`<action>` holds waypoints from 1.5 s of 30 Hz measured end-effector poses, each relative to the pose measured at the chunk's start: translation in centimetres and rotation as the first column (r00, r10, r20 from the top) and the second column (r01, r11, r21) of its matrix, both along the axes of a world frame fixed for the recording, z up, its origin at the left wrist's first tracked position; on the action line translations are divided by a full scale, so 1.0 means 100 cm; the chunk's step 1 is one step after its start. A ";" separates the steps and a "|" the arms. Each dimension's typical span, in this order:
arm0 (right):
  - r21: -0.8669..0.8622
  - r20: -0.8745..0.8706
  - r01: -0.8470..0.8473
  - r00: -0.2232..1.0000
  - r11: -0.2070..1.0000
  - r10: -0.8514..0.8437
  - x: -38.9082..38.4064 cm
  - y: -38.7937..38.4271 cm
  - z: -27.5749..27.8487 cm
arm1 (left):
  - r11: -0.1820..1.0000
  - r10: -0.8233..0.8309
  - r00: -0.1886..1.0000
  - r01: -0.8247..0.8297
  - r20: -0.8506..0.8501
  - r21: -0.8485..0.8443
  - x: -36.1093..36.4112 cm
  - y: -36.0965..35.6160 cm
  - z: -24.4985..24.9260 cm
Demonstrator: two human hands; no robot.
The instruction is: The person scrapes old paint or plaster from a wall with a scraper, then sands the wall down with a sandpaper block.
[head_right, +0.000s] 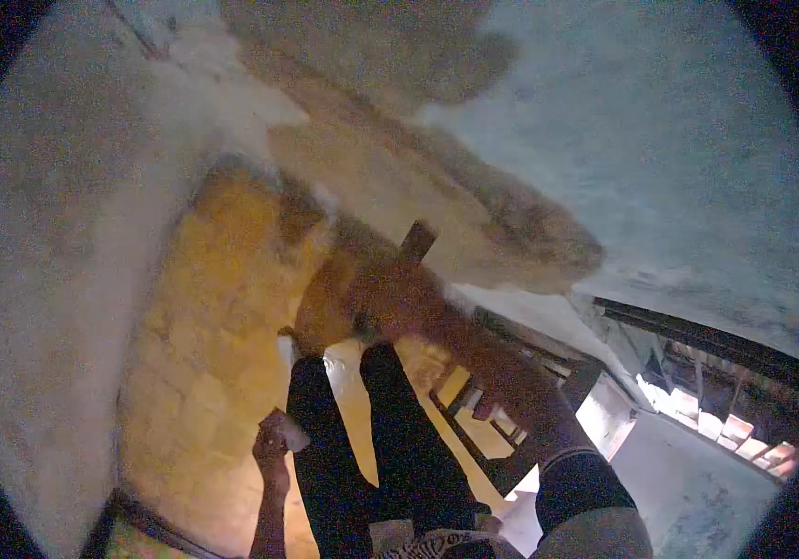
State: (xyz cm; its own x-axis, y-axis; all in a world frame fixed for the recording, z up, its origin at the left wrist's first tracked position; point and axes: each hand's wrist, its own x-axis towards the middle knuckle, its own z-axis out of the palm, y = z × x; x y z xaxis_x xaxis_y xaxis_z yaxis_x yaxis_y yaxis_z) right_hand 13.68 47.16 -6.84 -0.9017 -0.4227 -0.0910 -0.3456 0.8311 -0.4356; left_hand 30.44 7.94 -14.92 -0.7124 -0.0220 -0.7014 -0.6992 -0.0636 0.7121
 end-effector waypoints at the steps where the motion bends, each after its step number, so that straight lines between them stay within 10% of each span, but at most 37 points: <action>1: -0.083 -0.065 0.062 0.996 0.995 -0.068 -0.010 0.013 -0.011 | 1.000 -0.024 1.000 0.024 0.007 -0.015 0.006 0.019 0.000; 3: -0.278 -0.116 0.237 0.954 0.931 -0.277 -0.012 0.036 -0.035 | 0.980 -0.142 0.987 0.152 0.081 -0.125 0.022 0.035 -0.006; 11: 0.188 0.248 -0.082 0.968 0.979 0.034 -0.001 0.023 -0.022 | 0.995 0.072 0.992 -0.079 0.106 0.064 0.072 0.063 -0.073; 15: 0.227 0.078 -0.038 0.997 0.973 0.021 0.008 0.030 -0.054 | 0.991 0.073 0.985 -0.089 0.159 0.096 0.053 0.072 -0.057; 18: -0.117 0.145 0.170 0.978 0.978 -0.153 0.014 0.040 -0.073 | 1.000 0.009 0.990 -0.011 0.141 0.019 0.041 0.078 -0.043; 21: -0.416 -0.357 0.091 0.899 0.905 -0.255 0.010 0.011 -0.082 | 0.999 -0.030 0.987 0.035 0.159 -0.030 0.039 0.075 -0.055; 34: 0.107 -0.102 -0.072 0.991 0.992 0.083 -0.002 0.005 -0.038 | 0.999 -0.020 0.987 0.026 0.157 -0.042 0.053 0.087 -0.073; 37: -0.270 -0.237 0.173 0.941 0.947 -0.240 -0.006 0.019 -0.055 | 1.000 0.029 0.981 -0.029 0.189 -0.003 0.044 0.094 -0.060; 38: 0.053 -0.335 0.080 0.940 0.995 -0.058 -0.003 0.017 -0.072 | 0.999 0.034 0.981 -0.039 0.189 0.022 0.046 0.093 -0.060; 41: -0.028 -0.083 0.068 0.994 0.997 -0.070 -0.003 -0.006 -0.028 | 0.997 0.050 0.986 -0.059 0.159 0.051 0.050 0.086 -0.068; 45: -0.082 -0.273 0.125 0.951 0.989 -0.143 -0.005 0.017 -0.055 | 0.996 0.052 0.984 -0.064 0.171 0.062 0.062 0.077 -0.073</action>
State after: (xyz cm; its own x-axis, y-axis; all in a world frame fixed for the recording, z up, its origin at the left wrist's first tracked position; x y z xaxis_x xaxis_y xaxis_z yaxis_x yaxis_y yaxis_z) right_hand 13.21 48.87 -12.32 -0.9364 -0.2928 0.1933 -0.3472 0.8523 -0.3913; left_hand 36.68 15.60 -22.17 -0.5825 -0.0083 -0.8128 -0.8027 -0.1513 0.5768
